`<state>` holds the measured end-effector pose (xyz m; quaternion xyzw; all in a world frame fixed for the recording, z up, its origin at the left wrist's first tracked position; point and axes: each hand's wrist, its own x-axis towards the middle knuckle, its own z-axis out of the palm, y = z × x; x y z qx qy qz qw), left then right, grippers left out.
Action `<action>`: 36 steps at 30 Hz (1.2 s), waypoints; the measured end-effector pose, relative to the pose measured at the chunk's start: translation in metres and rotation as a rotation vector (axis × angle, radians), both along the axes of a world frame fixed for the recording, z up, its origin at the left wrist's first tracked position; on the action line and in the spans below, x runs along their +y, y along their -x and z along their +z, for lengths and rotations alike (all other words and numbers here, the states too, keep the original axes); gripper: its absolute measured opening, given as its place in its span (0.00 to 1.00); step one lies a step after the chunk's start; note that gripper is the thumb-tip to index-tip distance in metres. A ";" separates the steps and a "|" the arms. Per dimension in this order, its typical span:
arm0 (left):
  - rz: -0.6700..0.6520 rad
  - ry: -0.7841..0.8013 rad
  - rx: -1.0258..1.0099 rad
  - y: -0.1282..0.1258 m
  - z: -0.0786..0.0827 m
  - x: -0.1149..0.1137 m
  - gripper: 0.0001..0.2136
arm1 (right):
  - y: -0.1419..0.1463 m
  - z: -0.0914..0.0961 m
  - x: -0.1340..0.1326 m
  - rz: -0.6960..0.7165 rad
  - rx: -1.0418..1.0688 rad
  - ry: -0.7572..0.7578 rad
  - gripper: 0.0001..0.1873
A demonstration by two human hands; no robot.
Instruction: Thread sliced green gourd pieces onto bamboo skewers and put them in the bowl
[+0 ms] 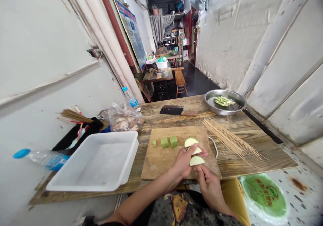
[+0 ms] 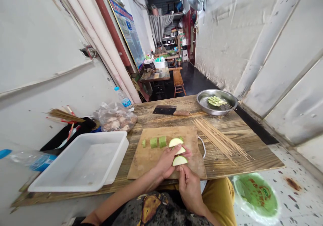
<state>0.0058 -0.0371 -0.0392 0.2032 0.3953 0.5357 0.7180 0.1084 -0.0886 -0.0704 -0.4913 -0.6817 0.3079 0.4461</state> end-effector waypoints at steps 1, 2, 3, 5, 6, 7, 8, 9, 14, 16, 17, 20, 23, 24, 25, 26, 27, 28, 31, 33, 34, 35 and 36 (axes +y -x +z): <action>-0.012 0.023 -0.013 0.002 0.001 0.001 0.16 | 0.000 0.000 0.000 0.003 -0.007 0.010 0.17; -0.030 0.047 -0.032 0.003 0.002 0.002 0.16 | 0.000 0.000 0.001 0.006 -0.014 0.018 0.17; -0.047 0.068 -0.054 0.005 0.003 0.002 0.17 | -0.001 0.000 0.001 0.009 -0.021 0.020 0.17; -0.048 0.088 -0.095 0.007 0.005 0.002 0.19 | 0.000 0.001 0.002 0.016 -0.031 0.006 0.16; -0.033 0.089 -0.102 0.007 0.005 0.002 0.19 | 0.000 0.001 0.002 0.017 -0.031 -0.006 0.16; -0.012 0.086 -0.098 0.007 0.006 0.001 0.19 | 0.001 0.002 0.002 0.019 -0.030 -0.015 0.16; 0.013 0.082 -0.090 0.007 0.006 0.000 0.18 | 0.002 0.002 0.002 0.025 -0.029 -0.020 0.16; 0.034 0.075 -0.086 0.006 0.006 0.000 0.17 | 0.002 0.002 0.001 0.032 -0.030 -0.022 0.16; 0.093 0.092 -0.112 0.006 0.008 -0.003 0.14 | 0.002 -0.001 -0.002 0.070 -0.047 -0.011 0.16; 0.094 0.111 -0.106 0.007 0.009 -0.004 0.15 | 0.002 -0.001 -0.004 0.078 -0.045 -0.016 0.16; 0.094 0.114 -0.099 0.007 0.010 -0.004 0.15 | 0.002 -0.001 -0.004 0.078 -0.044 -0.021 0.16; 0.107 0.109 -0.076 0.007 0.012 -0.004 0.16 | 0.003 0.000 -0.006 0.080 -0.039 -0.031 0.16; 0.128 0.096 -0.065 0.007 0.011 -0.005 0.17 | 0.004 -0.001 -0.009 0.098 0.002 0.018 0.17; 0.127 0.088 -0.062 0.007 0.011 -0.005 0.17 | 0.004 -0.002 -0.010 0.108 0.033 0.056 0.17; 0.123 0.079 -0.059 0.007 0.011 -0.006 0.18 | 0.005 -0.003 -0.011 0.120 0.074 0.106 0.18; 0.120 0.070 -0.055 0.007 0.011 -0.006 0.18 | 0.005 -0.005 -0.012 0.132 0.124 0.160 0.18; 0.118 0.065 -0.048 0.007 0.011 -0.007 0.18 | 0.006 -0.006 -0.013 0.144 0.176 0.212 0.18; 0.118 0.064 -0.041 0.007 0.011 -0.007 0.18 | 0.007 -0.008 -0.014 0.149 0.224 0.253 0.18; 0.129 0.071 -0.031 0.007 0.012 -0.009 0.17 | 0.008 -0.010 -0.016 0.133 0.290 0.288 0.19; 0.123 0.070 -0.049 0.008 0.012 -0.010 0.15 | 0.007 -0.010 -0.016 0.127 0.298 0.292 0.19; 0.105 0.062 -0.069 0.009 0.012 -0.009 0.15 | 0.006 -0.009 -0.015 0.133 0.309 0.310 0.19; 0.074 0.051 -0.088 0.012 0.012 -0.008 0.14 | 0.004 -0.008 -0.015 0.145 0.322 0.337 0.19; 0.041 0.035 -0.098 0.016 0.012 -0.006 0.15 | 0.002 -0.006 -0.013 0.160 0.331 0.362 0.19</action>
